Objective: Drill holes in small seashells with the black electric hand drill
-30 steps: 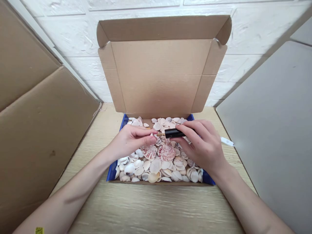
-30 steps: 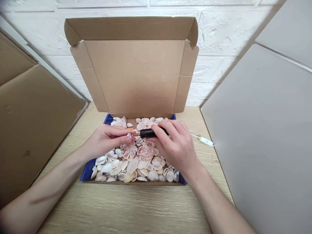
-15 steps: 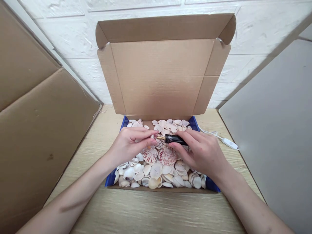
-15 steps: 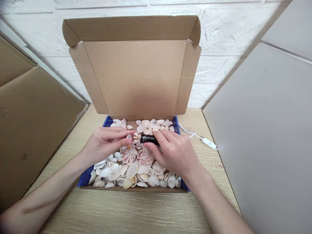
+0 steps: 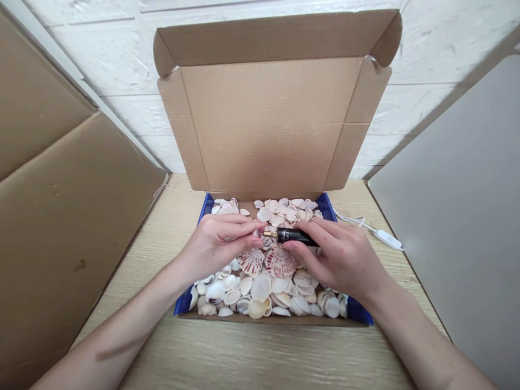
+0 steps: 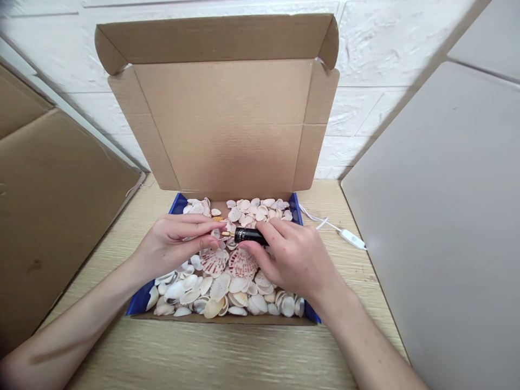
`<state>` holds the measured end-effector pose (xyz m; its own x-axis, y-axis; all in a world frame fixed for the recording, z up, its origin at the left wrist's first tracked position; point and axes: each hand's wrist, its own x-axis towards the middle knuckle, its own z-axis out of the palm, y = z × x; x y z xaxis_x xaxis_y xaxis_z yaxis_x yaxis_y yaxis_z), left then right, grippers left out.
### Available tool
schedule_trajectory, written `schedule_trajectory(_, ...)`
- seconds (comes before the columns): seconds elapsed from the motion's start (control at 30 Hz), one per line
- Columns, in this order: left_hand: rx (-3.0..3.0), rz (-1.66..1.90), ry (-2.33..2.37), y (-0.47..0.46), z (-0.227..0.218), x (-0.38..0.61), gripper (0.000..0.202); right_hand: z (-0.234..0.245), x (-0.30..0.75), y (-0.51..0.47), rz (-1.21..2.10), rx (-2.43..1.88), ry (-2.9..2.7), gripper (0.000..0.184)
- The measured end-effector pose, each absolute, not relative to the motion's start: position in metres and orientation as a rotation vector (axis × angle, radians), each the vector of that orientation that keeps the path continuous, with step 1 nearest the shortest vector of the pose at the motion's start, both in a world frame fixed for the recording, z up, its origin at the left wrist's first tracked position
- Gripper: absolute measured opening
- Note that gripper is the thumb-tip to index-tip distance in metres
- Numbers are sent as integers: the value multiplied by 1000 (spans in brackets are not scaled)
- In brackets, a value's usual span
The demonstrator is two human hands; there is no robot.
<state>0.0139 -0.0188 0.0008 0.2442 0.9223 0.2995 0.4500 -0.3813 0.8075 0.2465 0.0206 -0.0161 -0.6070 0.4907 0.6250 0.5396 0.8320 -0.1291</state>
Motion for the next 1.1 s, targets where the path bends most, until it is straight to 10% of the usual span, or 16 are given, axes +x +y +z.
schedule_trajectory(1.1, 1536, 1055, 1206, -20, -2, 18, 34, -15, 245, 22, -164, -684, -2372, 26)
